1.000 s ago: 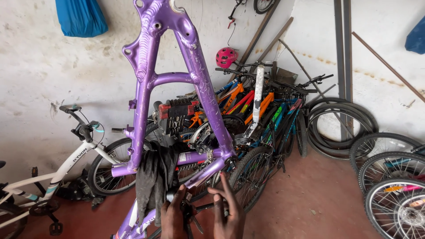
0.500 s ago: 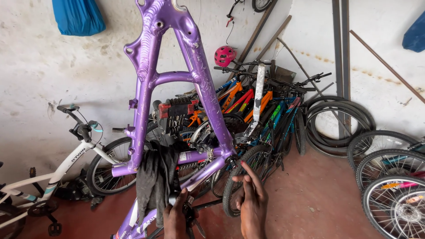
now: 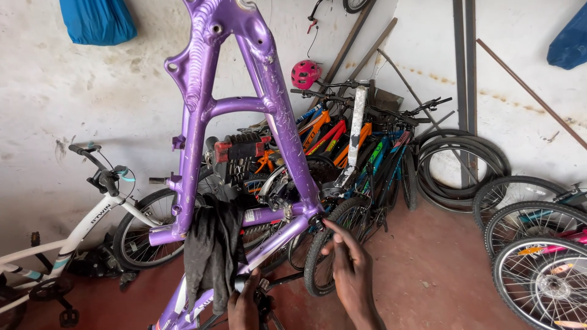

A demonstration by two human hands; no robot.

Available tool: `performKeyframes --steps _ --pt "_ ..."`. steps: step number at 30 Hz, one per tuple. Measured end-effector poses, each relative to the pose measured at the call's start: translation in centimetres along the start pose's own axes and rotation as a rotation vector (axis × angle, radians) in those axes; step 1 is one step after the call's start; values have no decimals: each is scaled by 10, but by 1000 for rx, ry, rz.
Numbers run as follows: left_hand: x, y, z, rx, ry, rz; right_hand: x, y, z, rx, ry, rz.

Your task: A person is repairing a bicycle frame by adjusting the bottom bracket area with hand tools in a workshop.

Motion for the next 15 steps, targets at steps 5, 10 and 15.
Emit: performKeyframes --steps 5,10,15 --pt "6 6 0 -36 -26 -32 5 1 -33 111 -123 -37" --pt "23 10 7 -63 -39 -32 1 -5 -28 145 -153 -2" --pt "-13 5 -18 133 -7 -12 8 7 -48 425 -394 -93"
Point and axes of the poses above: each hand's wrist, its own x-axis away from the middle knuckle, its own y-axis out of the palm, z = x × y, the point moved 10 cm from there along -x, towards the middle knuckle
